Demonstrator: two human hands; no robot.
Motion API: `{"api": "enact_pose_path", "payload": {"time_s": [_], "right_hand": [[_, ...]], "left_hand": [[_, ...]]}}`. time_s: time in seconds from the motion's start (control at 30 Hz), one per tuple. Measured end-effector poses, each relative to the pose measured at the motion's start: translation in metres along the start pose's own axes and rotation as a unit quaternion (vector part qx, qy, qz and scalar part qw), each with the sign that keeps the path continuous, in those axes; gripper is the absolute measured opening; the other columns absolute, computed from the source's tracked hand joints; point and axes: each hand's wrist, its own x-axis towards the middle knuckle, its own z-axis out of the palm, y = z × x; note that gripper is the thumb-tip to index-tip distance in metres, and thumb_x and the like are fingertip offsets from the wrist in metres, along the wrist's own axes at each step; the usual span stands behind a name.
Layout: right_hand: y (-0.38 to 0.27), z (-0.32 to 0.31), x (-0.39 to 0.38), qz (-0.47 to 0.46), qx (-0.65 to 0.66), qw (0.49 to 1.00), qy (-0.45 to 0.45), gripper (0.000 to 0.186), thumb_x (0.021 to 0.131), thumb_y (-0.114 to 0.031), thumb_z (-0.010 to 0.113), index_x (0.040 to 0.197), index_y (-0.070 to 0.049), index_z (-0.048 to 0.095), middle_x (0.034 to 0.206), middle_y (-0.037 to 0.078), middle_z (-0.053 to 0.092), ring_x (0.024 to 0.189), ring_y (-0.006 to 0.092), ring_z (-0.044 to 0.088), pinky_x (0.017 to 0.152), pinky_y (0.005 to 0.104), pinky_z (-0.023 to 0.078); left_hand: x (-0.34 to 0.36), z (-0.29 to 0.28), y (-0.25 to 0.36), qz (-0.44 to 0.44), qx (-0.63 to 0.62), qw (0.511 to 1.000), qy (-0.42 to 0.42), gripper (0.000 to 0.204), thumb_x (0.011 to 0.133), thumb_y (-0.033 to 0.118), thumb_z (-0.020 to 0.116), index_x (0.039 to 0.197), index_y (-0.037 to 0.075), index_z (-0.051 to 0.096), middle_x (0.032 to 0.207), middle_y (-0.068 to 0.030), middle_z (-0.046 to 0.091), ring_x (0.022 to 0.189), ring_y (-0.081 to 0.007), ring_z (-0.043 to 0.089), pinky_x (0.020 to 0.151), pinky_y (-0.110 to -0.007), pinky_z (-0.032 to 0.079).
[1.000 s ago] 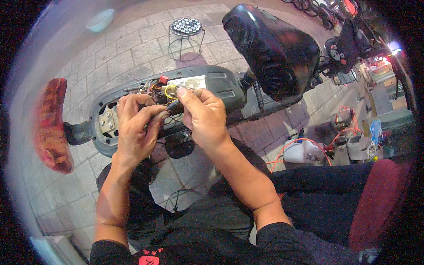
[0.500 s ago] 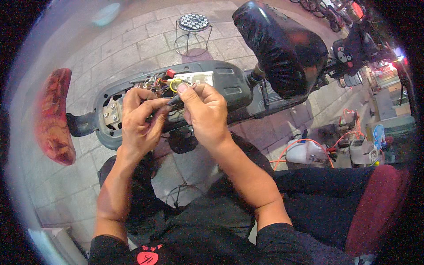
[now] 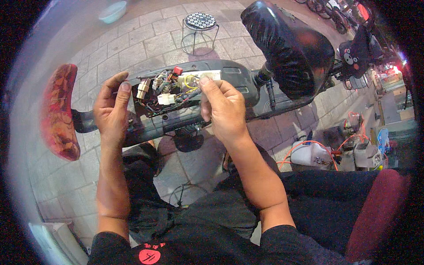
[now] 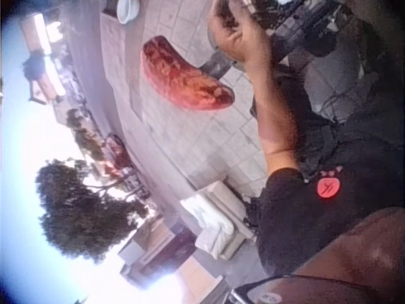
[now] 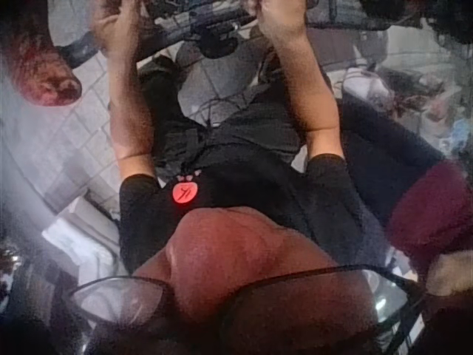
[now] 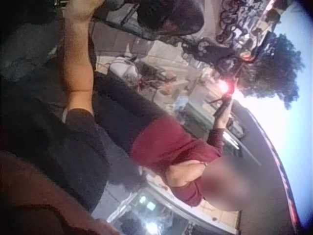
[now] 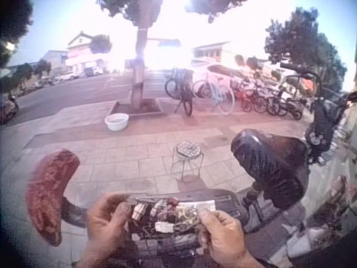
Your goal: The person manipulates a bundle of wires and connectors on a scooter, repeatedly disconnecting and reconnecting plugs while handling a silver heat-sinked electronic module. Another person briefly assists by handing over a wire.
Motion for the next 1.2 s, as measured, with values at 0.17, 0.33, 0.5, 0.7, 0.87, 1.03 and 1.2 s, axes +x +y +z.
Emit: {"api": "enact_pose_path", "payload": {"time_s": [0.17,0.33,0.5,0.7,0.87,1.03,1.2], "right_hand": [[-0.007,-0.009,-0.001,0.007,-0.020,1.000,0.006,0.023,0.110,-0.027,0.074,0.106,-0.004,0.072,0.080,0.003,0.069,0.059,0.0115,0.062,0.048,0.0269,0.046],[-0.010,-0.009,-0.004,0.001,-0.008,1.000,-0.020,0.026,0.114,-0.029,0.068,0.111,-0.003,0.072,0.086,0.007,0.073,0.066,0.0152,0.068,0.052,0.0279,0.049],[-0.011,-0.004,-0.009,-0.013,0.003,0.999,-0.040,0.029,0.116,-0.031,0.063,0.115,-0.002,0.070,0.088,0.009,0.074,0.071,0.0182,0.072,0.056,0.0286,0.052],[-0.013,0.002,-0.001,-0.007,0.021,0.999,-0.037,0.029,0.116,-0.030,0.063,0.113,-0.003,0.070,0.088,0.009,0.075,0.069,0.0176,0.072,0.055,0.0286,0.053],[-0.008,-0.001,0.001,-0.002,-0.042,0.999,-0.001,0.027,0.111,-0.029,0.073,0.107,-0.002,0.071,0.087,0.007,0.075,0.063,0.0135,0.069,0.050,0.0285,0.053],[-0.009,0.005,-0.004,-0.010,-0.078,0.996,0.032,0.026,0.110,-0.027,0.075,0.103,-0.002,0.070,0.082,0.005,0.071,0.059,0.0111,0.065,0.049,0.0276,0.052],[-0.006,0.006,-0.006,-0.032,-0.074,0.996,0.027,0.028,0.111,-0.028,0.074,0.100,-0.003,0.069,0.081,0.003,0.069,0.058,0.0087,0.061,0.050,0.0259,0.049]], "left_hand": [[-0.004,-0.005,0.009,0.103,0.176,0.972,-0.119,0.030,0.100,0.008,0.079,0.130,0.004,0.076,0.117,-0.0092,0.073,0.103,-0.0166,0.066,0.095,-0.031,0.054],[-0.007,0.002,0.012,0.209,0.254,0.925,-0.192,0.044,0.088,0.014,0.089,0.129,0.006,0.076,0.127,-0.0138,0.072,0.121,-0.0312,0.065,0.107,-0.042,0.050],[-0.007,0.011,0.016,0.216,0.321,0.899,-0.205,0.045,0.085,0.022,0.091,0.126,0.008,0.078,0.115,-0.0101,0.076,0.114,-0.0312,0.065,0.104,-0.043,0.048],[-0.006,0.017,0.011,0.242,0.362,0.886,-0.161,0.036,0.089,0.024,0.088,0.121,0.009,0.079,0.100,-0.0068,0.075,0.102,-0.0309,0.066,0.093,-0.044,0.046],[-0.008,0.018,0.010,0.224,0.363,0.891,-0.157,0.032,0.094,0.024,0.085,0.121,0.008,0.079,0.104,-0.0084,0.077,0.101,-0.0311,0.067,0.093,-0.045,0.045],[-0.009,0.013,0.011,0.211,0.366,0.891,-0.169,0.030,0.098,0.024,0.082,0.122,0.006,0.079,0.111,-0.0102,0.078,0.105,-0.0301,0.066,0.094,-0.044,0.043],[-0.007,0.011,0.010,0.182,0.356,0.898,-0.185,0.029,0.099,0.024,0.082,0.122,0.006,0.078,0.112,-0.0104,0.078,0.106,-0.0295,0.065,0.095,-0.043,0.042]]}}
